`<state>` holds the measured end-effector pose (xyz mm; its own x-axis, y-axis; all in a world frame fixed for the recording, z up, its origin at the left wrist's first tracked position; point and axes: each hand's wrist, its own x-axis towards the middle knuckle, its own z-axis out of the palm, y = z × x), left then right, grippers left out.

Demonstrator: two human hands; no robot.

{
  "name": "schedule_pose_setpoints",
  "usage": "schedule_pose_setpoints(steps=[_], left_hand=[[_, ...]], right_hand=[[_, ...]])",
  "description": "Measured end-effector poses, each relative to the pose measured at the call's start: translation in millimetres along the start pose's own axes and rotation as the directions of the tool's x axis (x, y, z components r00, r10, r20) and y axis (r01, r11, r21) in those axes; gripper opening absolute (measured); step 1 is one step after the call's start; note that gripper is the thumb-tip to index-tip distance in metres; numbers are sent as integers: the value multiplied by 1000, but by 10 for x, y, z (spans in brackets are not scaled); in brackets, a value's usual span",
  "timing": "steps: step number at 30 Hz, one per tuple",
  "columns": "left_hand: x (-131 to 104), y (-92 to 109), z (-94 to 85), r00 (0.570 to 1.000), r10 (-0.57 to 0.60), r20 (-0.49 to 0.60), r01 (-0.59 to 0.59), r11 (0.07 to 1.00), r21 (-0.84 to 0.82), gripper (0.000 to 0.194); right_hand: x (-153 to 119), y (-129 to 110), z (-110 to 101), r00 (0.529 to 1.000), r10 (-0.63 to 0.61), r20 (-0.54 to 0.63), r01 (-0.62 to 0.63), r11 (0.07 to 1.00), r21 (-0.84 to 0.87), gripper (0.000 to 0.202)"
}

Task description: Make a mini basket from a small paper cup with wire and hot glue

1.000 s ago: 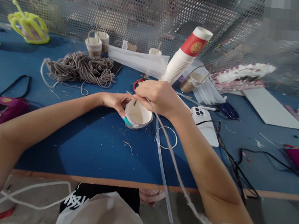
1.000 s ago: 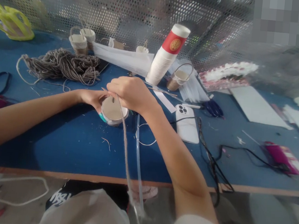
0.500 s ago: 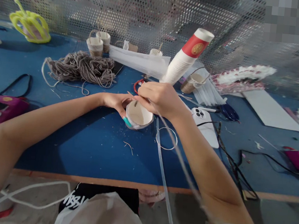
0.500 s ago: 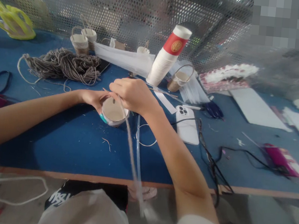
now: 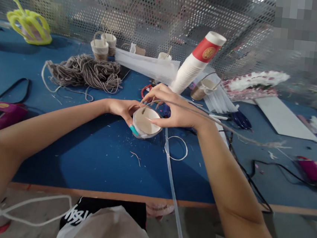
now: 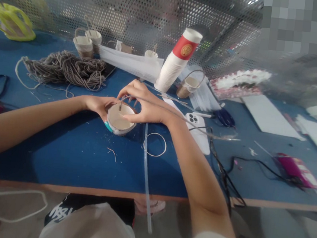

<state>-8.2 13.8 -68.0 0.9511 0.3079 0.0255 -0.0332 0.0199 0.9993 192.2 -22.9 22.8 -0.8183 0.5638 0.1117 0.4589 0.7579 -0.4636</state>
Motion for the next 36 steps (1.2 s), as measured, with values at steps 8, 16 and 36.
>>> schedule_pose_setpoints(steps=[8,16,36], left_hand=[[9,20,-12,1000,5,-11,-5,998,64,74],[7,31,0,1000,6,31,-8,999,44,74],[-2,19,-4,1000,7,20,-7,1000,2,63]], right_hand=[[-73,52,249,980,-48,-192,87,976,201,30],[-58,104,329,969,-25,-245,76,976,204,28],[-71,68,293,968,-75,-237,95,993,73,26]])
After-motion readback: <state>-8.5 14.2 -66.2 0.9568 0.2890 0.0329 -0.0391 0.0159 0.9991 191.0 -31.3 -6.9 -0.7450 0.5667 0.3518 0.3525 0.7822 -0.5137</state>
